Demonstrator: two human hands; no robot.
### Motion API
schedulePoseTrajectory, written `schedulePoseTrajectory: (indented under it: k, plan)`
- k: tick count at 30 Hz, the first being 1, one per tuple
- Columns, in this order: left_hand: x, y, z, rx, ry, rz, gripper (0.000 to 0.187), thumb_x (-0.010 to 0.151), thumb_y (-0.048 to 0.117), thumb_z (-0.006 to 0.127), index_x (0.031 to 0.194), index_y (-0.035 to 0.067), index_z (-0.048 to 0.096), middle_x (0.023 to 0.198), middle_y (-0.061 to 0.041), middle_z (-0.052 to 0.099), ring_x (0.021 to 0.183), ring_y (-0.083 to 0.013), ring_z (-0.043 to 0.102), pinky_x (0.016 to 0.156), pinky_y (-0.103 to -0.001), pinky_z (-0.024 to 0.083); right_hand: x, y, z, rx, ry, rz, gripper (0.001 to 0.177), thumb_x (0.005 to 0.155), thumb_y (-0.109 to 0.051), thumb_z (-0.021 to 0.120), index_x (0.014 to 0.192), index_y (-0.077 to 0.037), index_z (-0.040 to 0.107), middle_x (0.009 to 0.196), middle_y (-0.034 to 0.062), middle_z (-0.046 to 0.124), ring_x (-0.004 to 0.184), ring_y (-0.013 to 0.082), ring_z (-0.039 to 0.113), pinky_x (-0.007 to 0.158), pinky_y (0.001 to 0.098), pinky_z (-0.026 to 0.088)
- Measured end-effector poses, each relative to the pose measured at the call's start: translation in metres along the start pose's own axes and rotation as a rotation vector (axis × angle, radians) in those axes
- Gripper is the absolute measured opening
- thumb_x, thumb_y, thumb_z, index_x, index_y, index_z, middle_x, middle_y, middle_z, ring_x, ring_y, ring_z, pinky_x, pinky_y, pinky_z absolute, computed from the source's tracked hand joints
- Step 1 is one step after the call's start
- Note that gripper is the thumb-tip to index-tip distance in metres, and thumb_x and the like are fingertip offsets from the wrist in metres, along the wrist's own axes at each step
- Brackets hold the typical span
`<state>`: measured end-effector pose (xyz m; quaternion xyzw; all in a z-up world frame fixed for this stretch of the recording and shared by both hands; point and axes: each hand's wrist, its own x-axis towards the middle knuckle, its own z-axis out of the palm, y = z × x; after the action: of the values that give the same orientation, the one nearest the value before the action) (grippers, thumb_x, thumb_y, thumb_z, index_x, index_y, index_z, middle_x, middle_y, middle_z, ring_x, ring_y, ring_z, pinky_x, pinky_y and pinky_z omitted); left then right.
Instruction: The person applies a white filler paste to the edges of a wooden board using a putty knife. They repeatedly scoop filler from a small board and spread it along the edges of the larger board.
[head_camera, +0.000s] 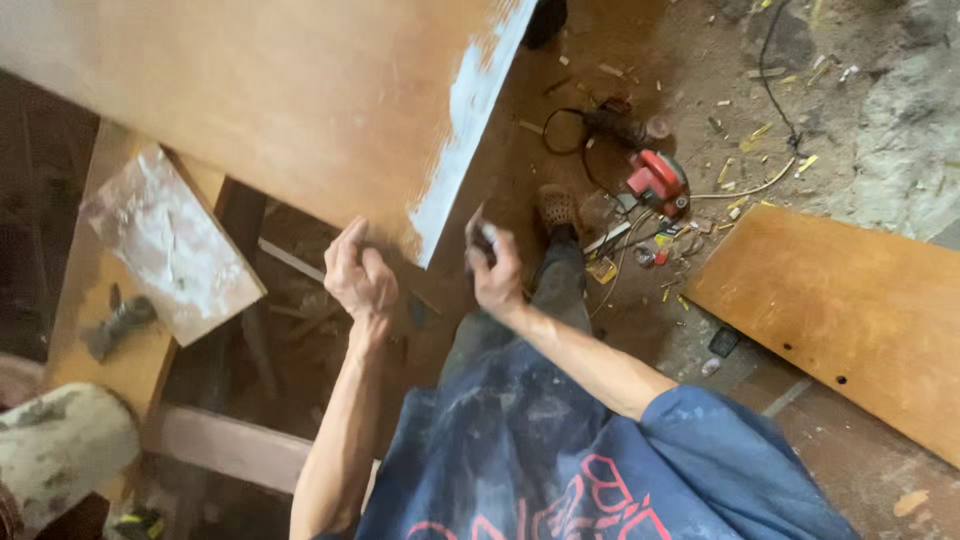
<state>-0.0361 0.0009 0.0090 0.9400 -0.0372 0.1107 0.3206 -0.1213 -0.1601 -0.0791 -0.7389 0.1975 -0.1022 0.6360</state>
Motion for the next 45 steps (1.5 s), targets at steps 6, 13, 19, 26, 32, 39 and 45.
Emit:
schedulePoseTrajectory:
  k: [6, 13, 19, 26, 32, 39, 45]
  plan:
    - [0.009, 0.015, 0.013, 0.023, -0.007, -0.006, 0.035, 0.088, -0.006, 0.053, 0.114, 0.000, 0.075, 0.120, -0.017, 0.074, 0.114, -0.0315, 0.069, 0.102, -0.039, 0.055, 0.146, 0.034, -0.024, 0.243, 0.285, -0.028, 0.044, 0.099, -0.017, 0.063, 0.139, -0.001, 0.056, 0.124, 0.0154, 0.065, 0.107, 0.0255, 0.066, 0.093, 0.0412, 0.059]
    - [0.025, 0.029, 0.029, 0.052, -0.046, -0.005, 0.039, 0.086, -0.008, 0.048, 0.115, -0.004, 0.073, 0.121, -0.021, 0.074, 0.114, -0.0333, 0.069, 0.100, -0.038, 0.057, 0.220, 0.060, -0.019, 0.173, 0.260, -0.202, 0.028, 0.106, -0.012, 0.061, 0.133, -0.008, 0.063, 0.122, 0.0148, 0.068, 0.107, 0.0232, 0.067, 0.089, 0.0385, 0.063]
    - [0.039, 0.036, 0.039, 0.080, -0.087, -0.023, 0.039, 0.088, -0.004, 0.048, 0.118, -0.004, 0.073, 0.122, -0.020, 0.073, 0.114, -0.0308, 0.069, 0.096, -0.035, 0.057, 0.160, 0.077, 0.002, 0.179, 0.212, -0.205, 0.024, 0.106, -0.016, 0.064, 0.128, -0.008, 0.061, 0.121, 0.0156, 0.067, 0.108, 0.0226, 0.068, 0.084, 0.0311, 0.064]
    - [0.052, 0.046, 0.048, 0.100, -0.094, -0.039, 0.042, 0.085, -0.005, 0.046, 0.118, -0.004, 0.073, 0.122, -0.020, 0.073, 0.111, -0.0292, 0.069, 0.094, -0.035, 0.056, 0.219, 0.073, -0.031, 0.173, 0.310, -0.200, 0.030, 0.107, -0.016, 0.062, 0.135, -0.009, 0.062, 0.117, 0.0124, 0.067, 0.105, 0.0240, 0.066, 0.087, 0.0398, 0.061]
    - [0.056, 0.057, 0.062, 0.080, -0.109, -0.033, 0.041, 0.088, -0.006, 0.046, 0.119, -0.003, 0.073, 0.123, -0.019, 0.073, 0.115, -0.0286, 0.069, 0.095, -0.034, 0.057, 0.253, 0.061, -0.031, 0.113, 0.291, -0.188, 0.032, 0.103, -0.007, 0.061, 0.134, -0.011, 0.062, 0.128, 0.0140, 0.068, 0.118, 0.0250, 0.066, 0.093, 0.0410, 0.064]
    - [0.069, 0.060, 0.070, 0.073, -0.072, -0.097, 0.040, 0.086, -0.005, 0.047, 0.116, -0.004, 0.074, 0.123, -0.020, 0.073, 0.114, -0.0294, 0.069, 0.094, -0.035, 0.056, 0.196, 0.060, -0.033, 0.168, 0.186, -0.070, 0.029, 0.101, -0.010, 0.065, 0.129, -0.011, 0.063, 0.123, 0.0140, 0.070, 0.112, 0.0244, 0.068, 0.092, 0.0435, 0.062]
    - [0.072, 0.055, 0.075, 0.079, -0.086, -0.064, 0.041, 0.086, -0.006, 0.046, 0.118, -0.003, 0.073, 0.124, -0.019, 0.072, 0.115, -0.0291, 0.069, 0.096, -0.034, 0.057, 0.286, 0.077, -0.042, 0.173, 0.251, -0.106, 0.033, 0.104, -0.015, 0.064, 0.136, -0.010, 0.058, 0.132, 0.0147, 0.064, 0.123, 0.0306, 0.064, 0.103, 0.0501, 0.057]
